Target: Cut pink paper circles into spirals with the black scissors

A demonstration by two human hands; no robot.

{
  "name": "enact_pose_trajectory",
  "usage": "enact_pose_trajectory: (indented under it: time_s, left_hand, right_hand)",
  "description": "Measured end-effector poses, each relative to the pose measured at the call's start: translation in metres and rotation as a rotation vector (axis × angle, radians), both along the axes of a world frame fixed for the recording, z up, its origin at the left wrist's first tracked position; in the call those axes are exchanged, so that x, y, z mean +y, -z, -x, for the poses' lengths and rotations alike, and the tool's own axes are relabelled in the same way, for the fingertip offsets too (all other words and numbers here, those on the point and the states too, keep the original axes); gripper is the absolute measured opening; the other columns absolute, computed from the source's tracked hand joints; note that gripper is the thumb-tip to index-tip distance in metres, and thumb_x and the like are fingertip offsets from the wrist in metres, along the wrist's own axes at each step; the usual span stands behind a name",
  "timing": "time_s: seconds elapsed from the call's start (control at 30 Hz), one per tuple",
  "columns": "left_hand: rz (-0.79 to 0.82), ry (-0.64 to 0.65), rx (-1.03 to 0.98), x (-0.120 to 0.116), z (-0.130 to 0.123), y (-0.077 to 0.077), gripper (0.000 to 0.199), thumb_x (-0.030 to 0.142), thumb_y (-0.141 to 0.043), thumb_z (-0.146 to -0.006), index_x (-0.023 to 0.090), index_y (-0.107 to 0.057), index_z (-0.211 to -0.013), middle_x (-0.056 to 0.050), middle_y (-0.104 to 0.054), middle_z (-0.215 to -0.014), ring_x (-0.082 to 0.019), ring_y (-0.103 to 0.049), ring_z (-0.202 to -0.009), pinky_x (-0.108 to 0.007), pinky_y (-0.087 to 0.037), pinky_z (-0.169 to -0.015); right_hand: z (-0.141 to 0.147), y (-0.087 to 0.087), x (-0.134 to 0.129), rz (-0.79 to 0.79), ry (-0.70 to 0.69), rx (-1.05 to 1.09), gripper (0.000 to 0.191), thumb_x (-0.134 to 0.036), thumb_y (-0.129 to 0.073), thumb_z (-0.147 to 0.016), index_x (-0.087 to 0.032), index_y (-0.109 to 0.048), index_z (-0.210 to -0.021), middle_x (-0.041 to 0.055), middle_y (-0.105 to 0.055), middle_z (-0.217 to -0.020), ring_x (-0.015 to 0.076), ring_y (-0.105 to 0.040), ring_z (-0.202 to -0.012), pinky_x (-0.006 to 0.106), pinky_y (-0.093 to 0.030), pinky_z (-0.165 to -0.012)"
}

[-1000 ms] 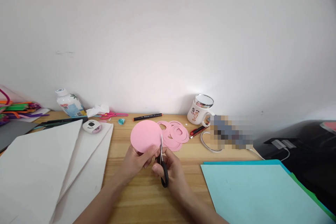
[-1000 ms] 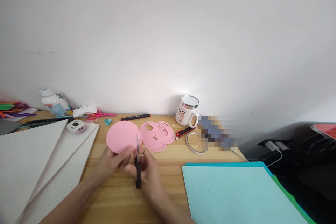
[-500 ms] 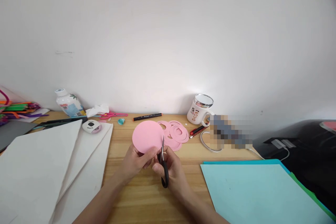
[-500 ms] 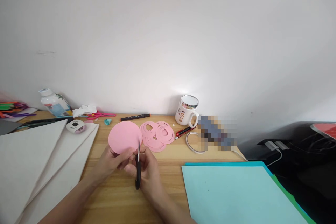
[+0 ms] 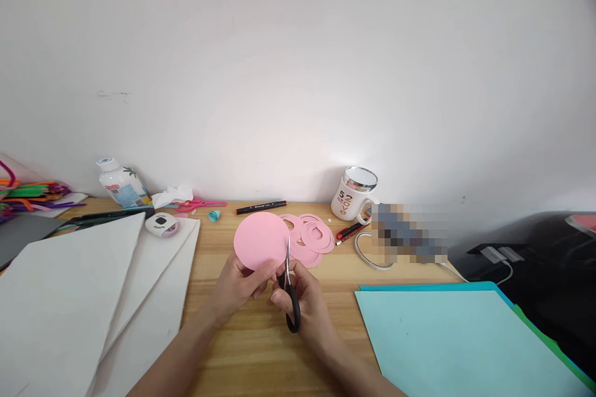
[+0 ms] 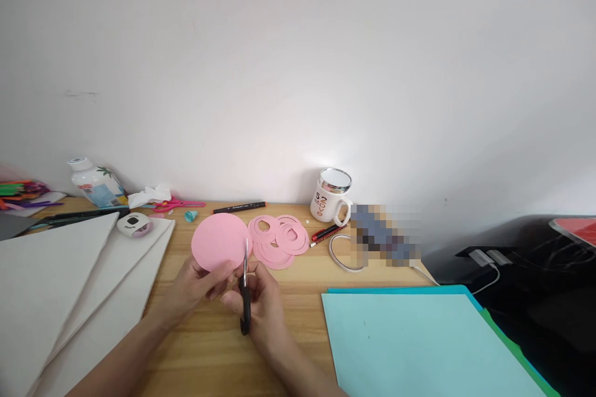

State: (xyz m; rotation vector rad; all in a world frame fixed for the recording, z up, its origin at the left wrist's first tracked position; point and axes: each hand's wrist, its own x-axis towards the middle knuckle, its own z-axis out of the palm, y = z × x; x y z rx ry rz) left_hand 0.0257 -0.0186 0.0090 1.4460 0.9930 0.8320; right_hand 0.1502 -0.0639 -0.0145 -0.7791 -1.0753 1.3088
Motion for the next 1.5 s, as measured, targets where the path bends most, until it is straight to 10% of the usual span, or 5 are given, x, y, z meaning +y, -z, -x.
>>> enact_pose_trajectory:
  time_s: [1.5]
  left_hand:
    - [-0.044, 0.034, -0.005, 0.0024, 0.0039, -0.0002, 0.031, 0.039, -0.058, -0.074, 0.012, -0.054, -0.058, 0.006, -0.04, -0.042, -0.005, -0.032, -0.038, -0.017, -0.023, -0.037]
  right_hand:
    - [0.0014, -0.0005, -0.0007, -0.003, -0.014, 0.024, 0.035, -0.046, -0.068, -0.066, -0.021, -0.048, -0.076, -0.0051, -0.043, -0.059, 0.0097, -0.035, -0.05, 0.021, -0.031, -0.048]
